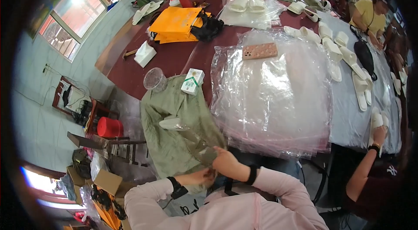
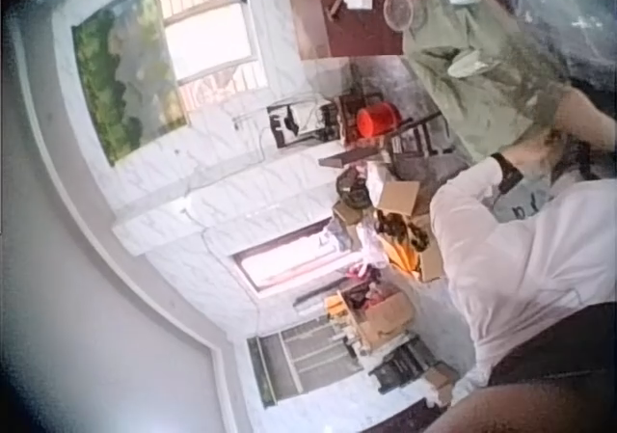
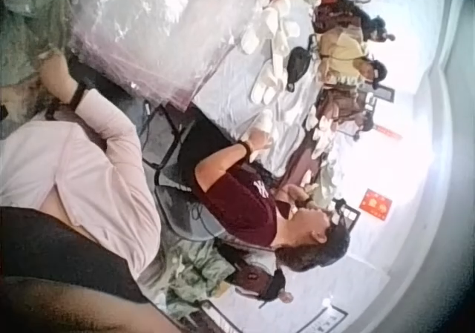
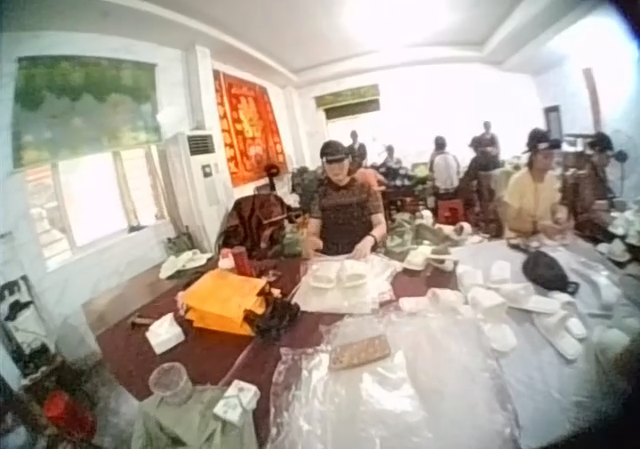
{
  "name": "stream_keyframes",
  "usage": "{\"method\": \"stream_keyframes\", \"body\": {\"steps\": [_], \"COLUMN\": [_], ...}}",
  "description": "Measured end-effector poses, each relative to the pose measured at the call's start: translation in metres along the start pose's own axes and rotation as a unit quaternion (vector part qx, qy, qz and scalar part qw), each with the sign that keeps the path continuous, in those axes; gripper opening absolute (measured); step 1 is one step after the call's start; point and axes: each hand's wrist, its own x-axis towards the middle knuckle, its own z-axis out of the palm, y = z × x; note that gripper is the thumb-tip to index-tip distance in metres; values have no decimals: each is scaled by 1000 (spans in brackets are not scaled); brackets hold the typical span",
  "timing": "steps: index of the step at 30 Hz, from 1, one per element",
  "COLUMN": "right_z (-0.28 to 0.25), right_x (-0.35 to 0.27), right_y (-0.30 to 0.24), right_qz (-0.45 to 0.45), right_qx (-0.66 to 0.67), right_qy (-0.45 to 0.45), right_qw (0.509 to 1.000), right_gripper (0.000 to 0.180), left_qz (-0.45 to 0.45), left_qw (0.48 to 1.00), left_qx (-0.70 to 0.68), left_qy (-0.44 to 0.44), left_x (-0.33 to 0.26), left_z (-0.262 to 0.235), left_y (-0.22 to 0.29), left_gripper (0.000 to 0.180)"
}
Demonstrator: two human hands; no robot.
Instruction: Organizing and packing white shoe components into plastic bags.
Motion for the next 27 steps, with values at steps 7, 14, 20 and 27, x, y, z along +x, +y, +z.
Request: {"method": "stream_keyframes", "body": {"steps": [7, 14, 20, 27], "right_z": [-29, -7, -21, -17], "right_x": [-51, -49, -48, -46], "right_y": [14, 19, 8, 7], "right_qz": [55, 67, 32, 24], "right_qx": [-81, -75, -47, -71], "right_qy": [83, 104, 164, 128], "right_qw": [992, 989, 985, 989], "right_gripper": [11, 11, 14, 15], "left_qz": [-228, -483, -644, -584], "left_qw": [954, 815, 705, 769], "left_qx": [146, 315, 252, 259], "left_qy": [-132, 58, 154, 41], "left_x": [-12, -41, -184, -199], "left_z": [-48, -89, -91, -105], "left_y": [-40, -218, -255, -223], "left_gripper": [59, 55, 50, 47]}}
